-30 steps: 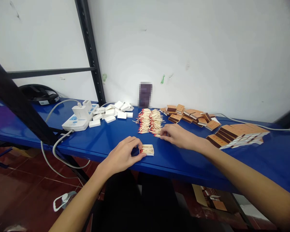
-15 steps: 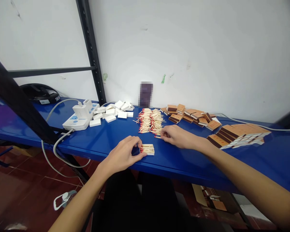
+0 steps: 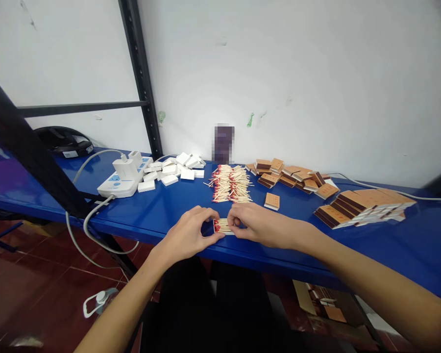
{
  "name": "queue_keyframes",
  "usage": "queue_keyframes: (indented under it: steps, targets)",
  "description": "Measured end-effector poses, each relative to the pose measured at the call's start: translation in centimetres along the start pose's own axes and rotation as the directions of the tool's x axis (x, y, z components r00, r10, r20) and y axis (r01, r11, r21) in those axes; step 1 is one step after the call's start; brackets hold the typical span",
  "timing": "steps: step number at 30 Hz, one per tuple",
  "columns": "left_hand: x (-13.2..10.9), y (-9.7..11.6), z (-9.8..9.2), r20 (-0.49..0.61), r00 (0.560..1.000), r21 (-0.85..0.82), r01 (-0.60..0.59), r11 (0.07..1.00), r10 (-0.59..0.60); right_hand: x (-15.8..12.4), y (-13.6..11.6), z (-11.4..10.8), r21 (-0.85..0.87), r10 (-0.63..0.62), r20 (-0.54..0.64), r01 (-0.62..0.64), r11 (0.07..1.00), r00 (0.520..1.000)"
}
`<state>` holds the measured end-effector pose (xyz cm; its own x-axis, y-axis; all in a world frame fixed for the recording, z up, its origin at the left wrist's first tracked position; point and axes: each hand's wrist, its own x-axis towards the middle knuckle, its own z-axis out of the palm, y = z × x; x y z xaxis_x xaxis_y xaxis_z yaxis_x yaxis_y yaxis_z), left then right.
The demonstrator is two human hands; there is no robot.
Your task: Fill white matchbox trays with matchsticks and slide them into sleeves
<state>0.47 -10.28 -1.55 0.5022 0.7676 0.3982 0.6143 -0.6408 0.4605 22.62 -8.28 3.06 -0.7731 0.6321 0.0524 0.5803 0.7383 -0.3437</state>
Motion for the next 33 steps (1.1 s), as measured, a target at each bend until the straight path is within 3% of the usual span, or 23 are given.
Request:
queue_keyframes:
  steps: [6, 11, 18, 26, 33]
  targets:
    - [-0.1, 0.4, -0.5, -0.032, 0.999, -0.031, -0.005, 1.000, 0.004, -0.5, 0.3, -0.2, -0.005, 0.014, -0.114, -0.015, 1.000, 0.993]
    - [-0.1, 0.3, -0.6, 0.006, 1.000, -0.036, -0.002, 0.999, 0.002, -0.8, 0.8, 0.5, 0.077, -0.056, -0.100, 0.063, 0.995, 0.993]
    - [-0.2, -0.1, -0.5, -0.081, 0.995, -0.059, 0.046, 0.997, -0.051, -0.5, 1.7, 1.2, 0.079, 0.015, -0.141, -0.004, 0.997, 0.990]
    - [0.0, 0.4, -0.4, -0.068, 0.997, -0.019, 0.021, 1.000, -0.022, -0.7, 1.4, 0.8, 0.055, 0.061, -0.135, -0.054, 0.997, 0.989]
    - [0.0, 0.4, -0.2, -0.063, 0.996, 0.017, -0.055, 0.998, 0.055, -1.2, 1.3, 1.9, 0.056, 0.040, -0.177, -0.030, 0.998, 0.983]
